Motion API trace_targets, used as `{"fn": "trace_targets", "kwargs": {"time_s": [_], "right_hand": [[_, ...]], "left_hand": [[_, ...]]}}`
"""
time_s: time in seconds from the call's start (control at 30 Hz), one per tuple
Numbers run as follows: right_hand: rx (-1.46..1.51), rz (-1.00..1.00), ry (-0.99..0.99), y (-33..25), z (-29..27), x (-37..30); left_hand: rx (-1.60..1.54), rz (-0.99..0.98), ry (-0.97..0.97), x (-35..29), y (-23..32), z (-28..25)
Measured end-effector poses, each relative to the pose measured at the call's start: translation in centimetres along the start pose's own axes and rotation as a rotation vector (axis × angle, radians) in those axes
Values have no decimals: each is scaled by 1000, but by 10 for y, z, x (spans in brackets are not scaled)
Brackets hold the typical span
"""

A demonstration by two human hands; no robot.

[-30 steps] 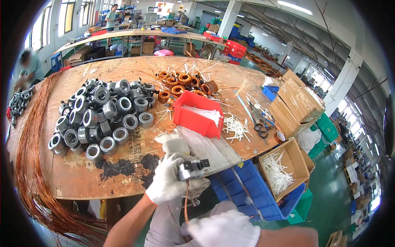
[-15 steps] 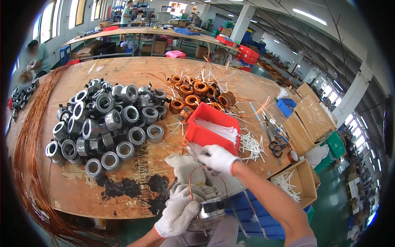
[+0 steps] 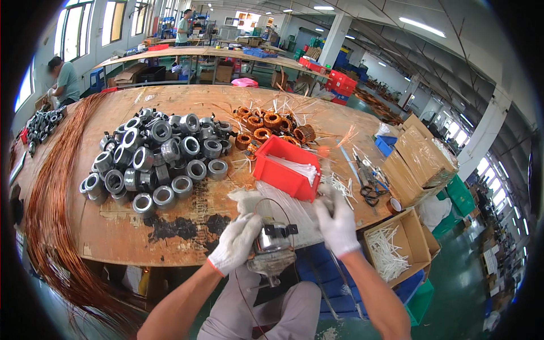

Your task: The person clamps a metal core into a bench vise, threads copper wire through the core, and winds the wire around it using a hand tool.

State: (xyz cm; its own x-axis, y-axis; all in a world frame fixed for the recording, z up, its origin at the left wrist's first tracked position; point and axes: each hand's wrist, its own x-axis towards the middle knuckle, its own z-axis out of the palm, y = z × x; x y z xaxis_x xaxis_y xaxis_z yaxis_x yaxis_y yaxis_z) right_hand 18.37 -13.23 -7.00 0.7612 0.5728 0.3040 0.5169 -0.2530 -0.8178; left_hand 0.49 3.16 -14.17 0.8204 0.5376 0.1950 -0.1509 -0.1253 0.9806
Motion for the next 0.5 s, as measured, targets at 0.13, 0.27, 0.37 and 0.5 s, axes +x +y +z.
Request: {"fn": "trace_targets", "kwargs": {"time_s": [0.13,0.27,0.37,0.5], "right_hand": [[351,321,-360,-18,-52,-123],[-86,-284,-135,28,-12,-216],[15,-153,-267,2,-4,-221],[330,493,-359,-45,6,-175]], "left_hand": [[153,39,-3,18,-7,1],[361,68,-5,42,21,0],[422,56,-102,66,22,-10],[350,81,-404,98,16,-19]]}}
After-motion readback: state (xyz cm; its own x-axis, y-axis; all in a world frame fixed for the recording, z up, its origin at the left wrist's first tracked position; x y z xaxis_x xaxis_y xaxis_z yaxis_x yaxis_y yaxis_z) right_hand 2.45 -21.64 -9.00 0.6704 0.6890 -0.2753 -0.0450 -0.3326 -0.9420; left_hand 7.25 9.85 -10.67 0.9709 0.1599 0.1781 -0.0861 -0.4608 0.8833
